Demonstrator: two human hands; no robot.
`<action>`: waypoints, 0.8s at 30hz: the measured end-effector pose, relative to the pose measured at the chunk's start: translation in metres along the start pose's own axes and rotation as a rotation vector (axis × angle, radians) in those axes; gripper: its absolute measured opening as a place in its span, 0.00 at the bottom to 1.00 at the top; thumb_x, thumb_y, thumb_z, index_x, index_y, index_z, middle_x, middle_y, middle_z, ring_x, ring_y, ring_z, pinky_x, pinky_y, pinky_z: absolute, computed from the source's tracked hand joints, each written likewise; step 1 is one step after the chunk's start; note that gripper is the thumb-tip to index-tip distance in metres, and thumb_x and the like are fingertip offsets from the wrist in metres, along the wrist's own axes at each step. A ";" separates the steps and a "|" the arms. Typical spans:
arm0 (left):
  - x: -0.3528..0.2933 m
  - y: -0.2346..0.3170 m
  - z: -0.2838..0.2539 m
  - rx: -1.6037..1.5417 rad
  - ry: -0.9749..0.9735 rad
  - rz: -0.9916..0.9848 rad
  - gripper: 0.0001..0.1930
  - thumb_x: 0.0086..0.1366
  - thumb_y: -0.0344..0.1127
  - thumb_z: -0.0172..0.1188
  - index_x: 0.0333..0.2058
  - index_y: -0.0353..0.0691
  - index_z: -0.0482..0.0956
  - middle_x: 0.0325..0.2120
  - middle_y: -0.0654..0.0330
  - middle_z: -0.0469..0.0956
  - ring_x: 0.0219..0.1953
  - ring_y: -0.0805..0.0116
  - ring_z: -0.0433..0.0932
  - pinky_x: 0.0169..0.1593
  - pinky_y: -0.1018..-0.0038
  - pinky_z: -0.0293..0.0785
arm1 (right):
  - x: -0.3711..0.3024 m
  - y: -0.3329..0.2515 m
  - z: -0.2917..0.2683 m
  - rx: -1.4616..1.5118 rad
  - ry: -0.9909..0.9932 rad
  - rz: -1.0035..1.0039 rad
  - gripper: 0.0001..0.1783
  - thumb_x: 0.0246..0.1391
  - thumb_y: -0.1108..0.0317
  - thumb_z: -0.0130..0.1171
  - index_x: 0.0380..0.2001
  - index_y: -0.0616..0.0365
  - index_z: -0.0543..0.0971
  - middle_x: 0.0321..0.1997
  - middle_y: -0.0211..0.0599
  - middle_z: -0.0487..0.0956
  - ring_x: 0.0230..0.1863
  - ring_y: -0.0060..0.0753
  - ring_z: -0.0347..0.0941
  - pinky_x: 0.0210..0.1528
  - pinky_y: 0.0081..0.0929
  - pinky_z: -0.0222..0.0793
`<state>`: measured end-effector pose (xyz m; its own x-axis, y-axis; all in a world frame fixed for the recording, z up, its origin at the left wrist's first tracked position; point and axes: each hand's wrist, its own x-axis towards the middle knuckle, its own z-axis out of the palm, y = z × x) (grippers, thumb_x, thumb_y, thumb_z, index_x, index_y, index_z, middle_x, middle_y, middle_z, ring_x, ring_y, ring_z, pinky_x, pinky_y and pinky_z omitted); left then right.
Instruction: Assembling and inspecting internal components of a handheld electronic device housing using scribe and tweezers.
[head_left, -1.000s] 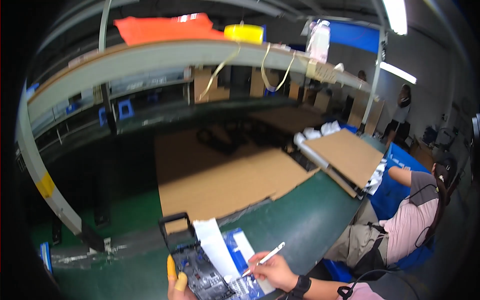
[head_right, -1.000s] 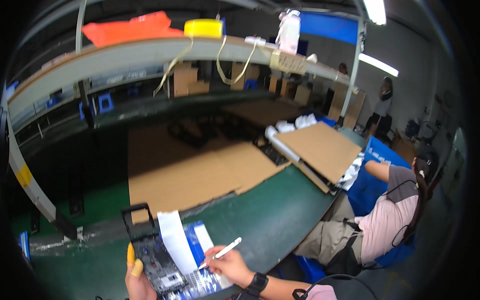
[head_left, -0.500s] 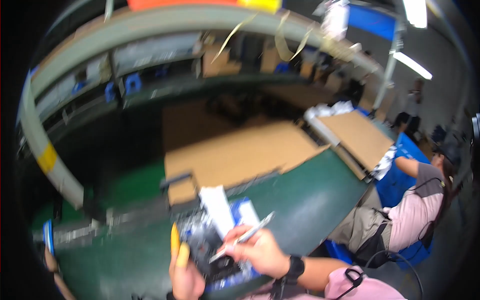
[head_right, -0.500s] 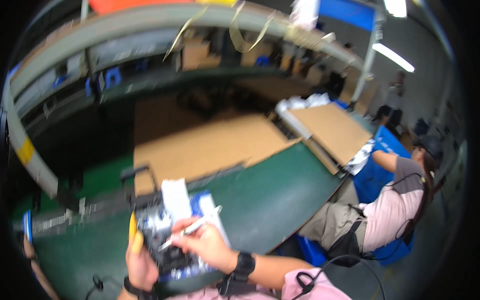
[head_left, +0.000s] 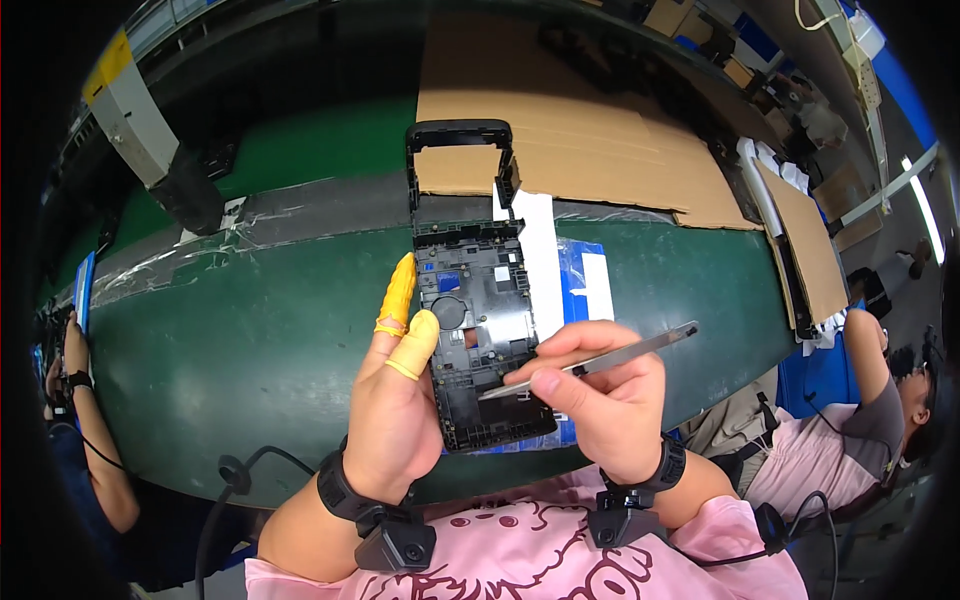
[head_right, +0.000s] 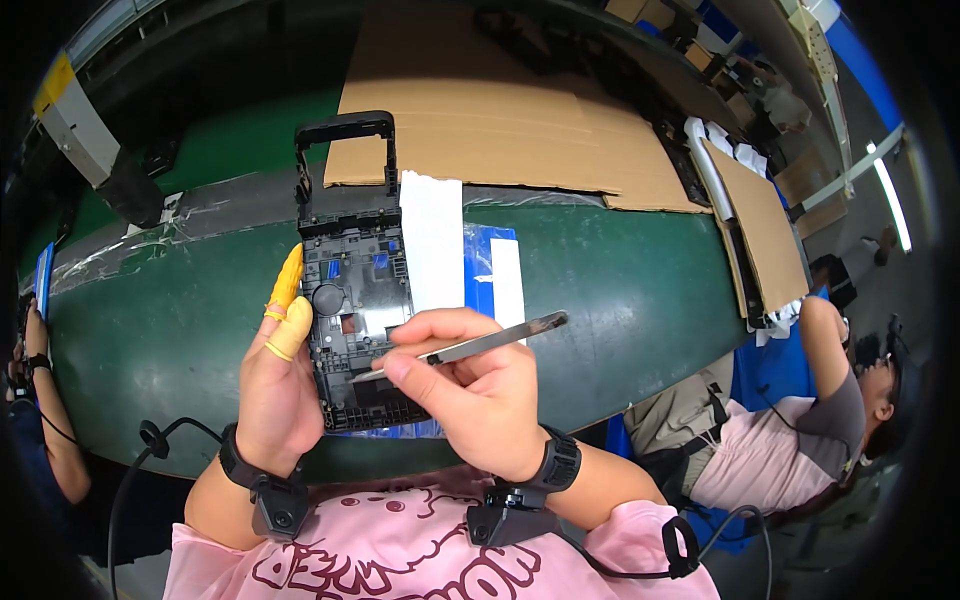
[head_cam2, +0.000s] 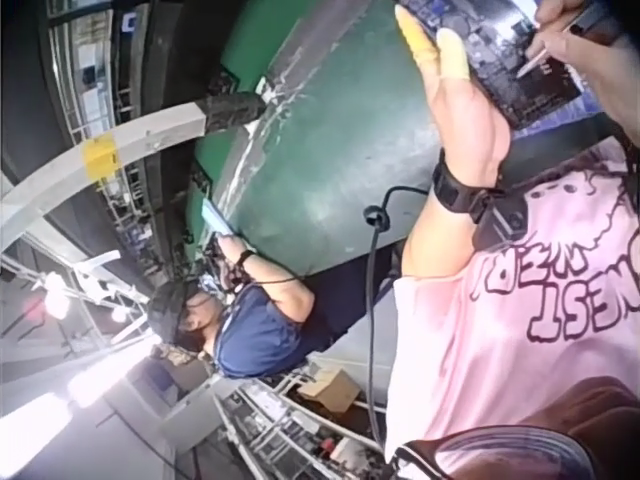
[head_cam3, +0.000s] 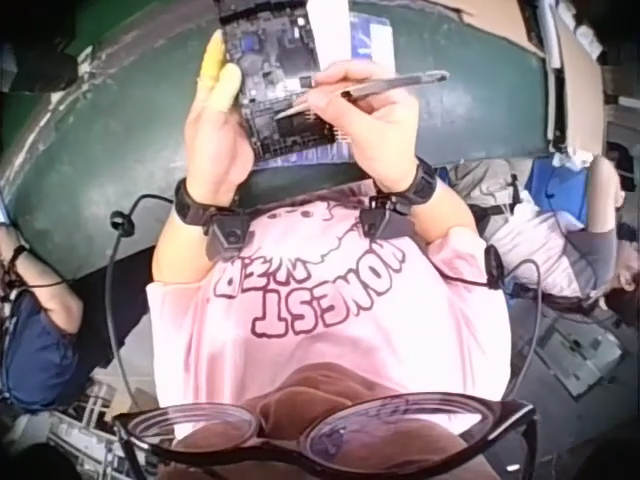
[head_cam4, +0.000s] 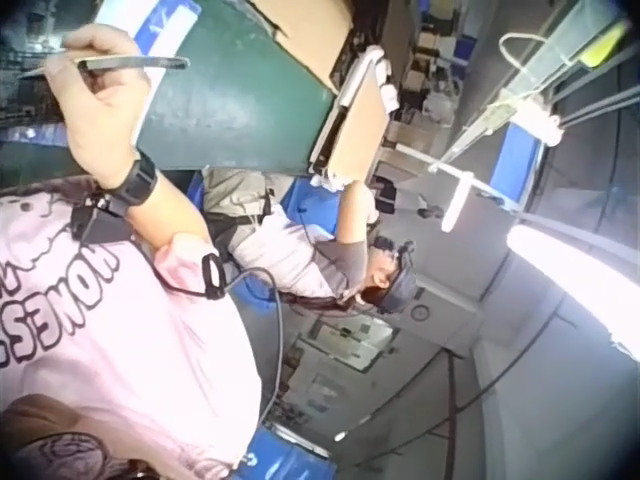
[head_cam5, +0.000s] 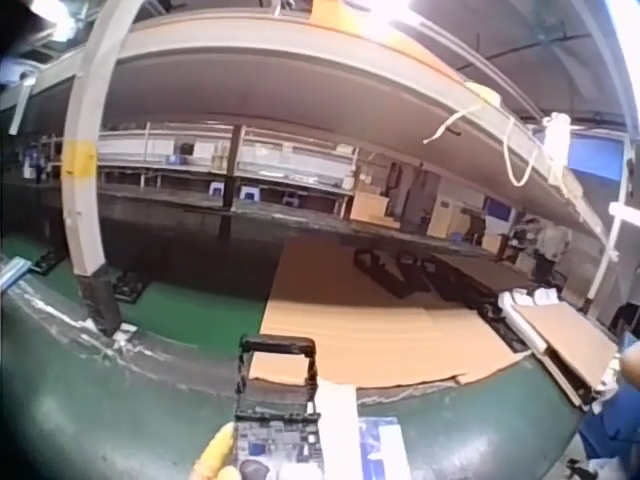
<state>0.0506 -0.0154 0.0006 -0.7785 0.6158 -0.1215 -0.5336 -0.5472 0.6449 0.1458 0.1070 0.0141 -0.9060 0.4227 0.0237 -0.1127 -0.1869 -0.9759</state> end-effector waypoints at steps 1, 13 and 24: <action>0.000 0.001 0.001 0.012 0.003 -0.009 0.24 0.64 0.30 0.41 0.59 0.41 0.49 0.52 0.57 0.62 0.53 0.68 0.64 0.55 0.71 0.62 | 0.002 0.000 0.000 -0.003 0.003 0.007 0.11 0.45 0.82 0.55 0.35 0.66 0.69 0.31 0.46 0.77 0.34 0.34 0.76 0.40 0.26 0.71; 0.004 0.006 0.005 0.031 0.018 -0.010 0.25 0.64 0.31 0.42 0.59 0.41 0.49 0.51 0.57 0.62 0.52 0.68 0.65 0.54 0.72 0.61 | 0.014 0.000 0.006 0.048 0.007 0.017 0.12 0.46 0.80 0.55 0.36 0.66 0.68 0.31 0.49 0.78 0.34 0.32 0.76 0.41 0.25 0.69; 0.003 0.006 0.006 0.037 0.045 -0.009 0.25 0.65 0.32 0.42 0.59 0.41 0.49 0.51 0.57 0.62 0.52 0.68 0.64 0.54 0.71 0.62 | 0.013 0.000 0.007 0.062 0.028 0.016 0.12 0.45 0.81 0.55 0.36 0.66 0.69 0.31 0.50 0.78 0.35 0.33 0.76 0.41 0.24 0.69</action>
<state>0.0465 -0.0132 0.0091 -0.7883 0.5939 -0.1607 -0.5284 -0.5198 0.6712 0.1313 0.1057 0.0157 -0.8961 0.4438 0.0010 -0.1241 -0.2485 -0.9606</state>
